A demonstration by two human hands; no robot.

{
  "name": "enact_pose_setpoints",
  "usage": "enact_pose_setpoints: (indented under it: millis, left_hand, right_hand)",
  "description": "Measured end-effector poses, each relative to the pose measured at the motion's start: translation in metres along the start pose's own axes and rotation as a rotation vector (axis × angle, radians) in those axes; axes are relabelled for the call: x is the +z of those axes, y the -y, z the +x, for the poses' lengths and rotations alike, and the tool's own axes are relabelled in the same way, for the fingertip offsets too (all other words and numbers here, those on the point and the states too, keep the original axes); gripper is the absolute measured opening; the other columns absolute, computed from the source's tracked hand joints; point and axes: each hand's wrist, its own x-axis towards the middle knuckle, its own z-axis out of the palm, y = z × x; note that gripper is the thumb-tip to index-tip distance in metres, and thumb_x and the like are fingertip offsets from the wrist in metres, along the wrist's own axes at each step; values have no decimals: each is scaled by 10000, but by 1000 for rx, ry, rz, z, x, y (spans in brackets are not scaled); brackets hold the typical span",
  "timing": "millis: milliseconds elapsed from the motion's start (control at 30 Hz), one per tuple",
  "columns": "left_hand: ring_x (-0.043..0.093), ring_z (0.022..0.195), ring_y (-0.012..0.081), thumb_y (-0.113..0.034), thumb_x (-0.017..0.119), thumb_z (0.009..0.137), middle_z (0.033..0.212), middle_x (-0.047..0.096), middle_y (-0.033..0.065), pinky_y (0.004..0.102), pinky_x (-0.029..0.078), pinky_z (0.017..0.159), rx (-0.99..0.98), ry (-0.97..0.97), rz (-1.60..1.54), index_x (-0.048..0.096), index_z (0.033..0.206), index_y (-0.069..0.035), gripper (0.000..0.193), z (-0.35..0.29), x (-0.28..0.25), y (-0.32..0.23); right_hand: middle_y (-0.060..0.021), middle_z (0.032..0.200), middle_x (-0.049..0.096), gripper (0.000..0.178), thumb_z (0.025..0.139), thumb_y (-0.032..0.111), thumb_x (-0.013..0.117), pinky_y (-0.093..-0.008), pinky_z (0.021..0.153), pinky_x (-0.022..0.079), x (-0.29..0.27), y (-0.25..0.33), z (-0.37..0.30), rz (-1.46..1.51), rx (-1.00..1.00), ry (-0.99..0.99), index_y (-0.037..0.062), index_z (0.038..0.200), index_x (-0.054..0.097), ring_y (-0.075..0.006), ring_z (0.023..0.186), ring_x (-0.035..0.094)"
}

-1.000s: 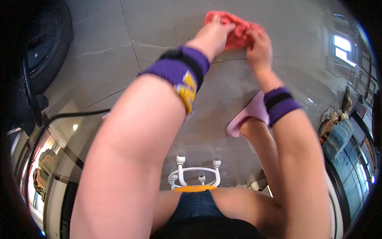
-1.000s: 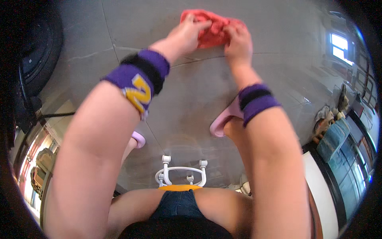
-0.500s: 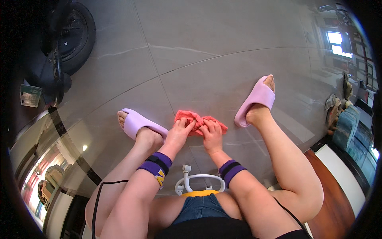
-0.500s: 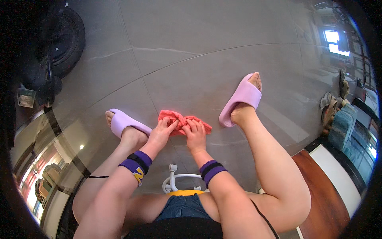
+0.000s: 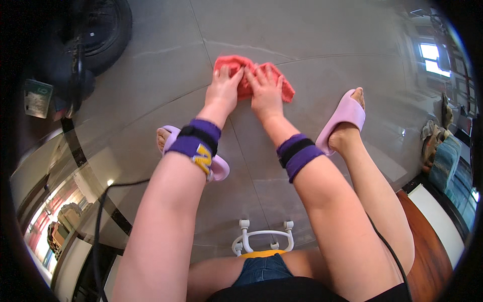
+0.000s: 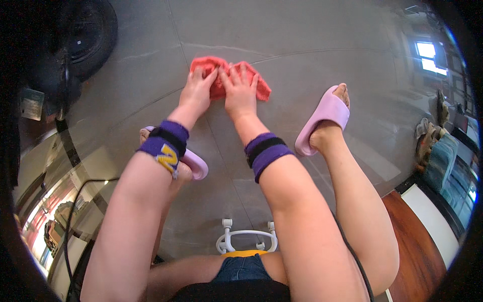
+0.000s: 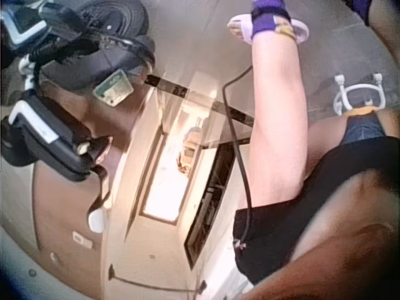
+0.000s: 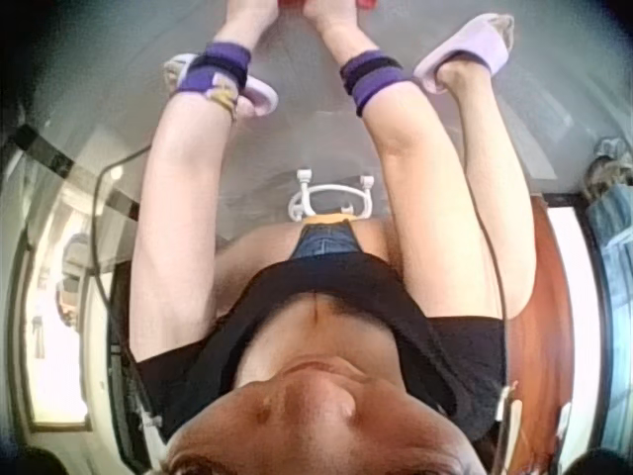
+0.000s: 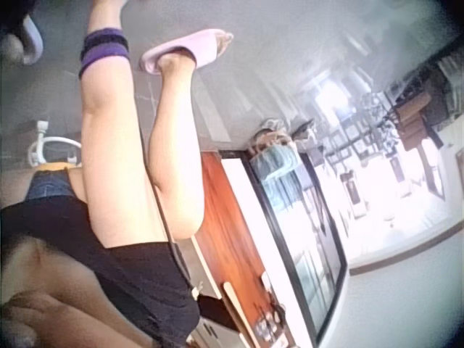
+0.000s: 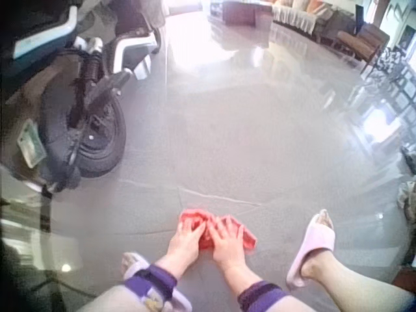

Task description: The person is wiping the tiled floor and the base of a parked electric motorcycle with a red cloth while sitting on a small stool.

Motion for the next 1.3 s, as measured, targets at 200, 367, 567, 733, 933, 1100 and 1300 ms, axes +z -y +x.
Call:
enact_pose_setpoints:
  millis: [200,367,567,733,933,1100,1300]
  left_hand:
    - [498,1151,398,-30,578,853,1272,445,180,465,545,907,-116,37,-76,468,1442,-187,619,-140,52,-14]
    - [529,1128,393,-38,595,859,1306,448,181,471,548,898,-188,307,-160,433,1463,-176,640,-226,86,-59]
    - [561,1141,400,-60,626,868,1329,479,225,445,510,961,-172,300,-379,520,1381,-132,528,-244,83,-67]
    - [552,1109,349,-114,593,886,1138,563,141,442,537,871,-26,-57,-247,651,1123,-129,245,-193,-10,-64]
    - [537,1123,283,-125,628,809,1121,564,95,408,514,891,311,-231,-215,684,1062,-165,262,-97,-91,-58]
    - [369,1374,287,-217,597,864,1388,484,77,501,297,1142,292,-185,113,596,1276,-184,414,-42,-21,-50]
    - [98,1525,326,-473,408,1011,1646,188,88,519,48,1235,225,-19,31,364,1533,-236,574,-11,20,-24]
  right_hand:
    - [-60,1567,385,735,798,62,619,-602,1185,208,-4,17,-120,60,-224,216,181,1497,426,-279,1471,313]
    - [-56,1537,436,655,796,78,641,-472,1149,356,-27,-1,-218,77,-298,306,153,1433,506,-262,1419,399]
    - [-64,1312,624,456,781,29,636,-385,963,523,-66,7,-211,131,-230,432,184,1207,684,-286,1190,578]
    - [-75,1291,615,441,767,20,663,-393,968,516,-109,24,-154,192,-89,229,180,1176,695,-305,1140,590]
    - [-99,1412,506,543,788,30,613,-431,1044,451,-100,19,-91,456,163,-101,145,1319,611,-355,1251,498]
    - [-217,1539,324,705,826,93,624,-481,1186,259,-48,12,-81,309,197,-79,60,1491,393,-396,1422,306]
    - [-211,1629,108,852,927,395,565,-561,1219,30,9,44,-62,-16,359,25,59,1581,135,-411,1515,37]
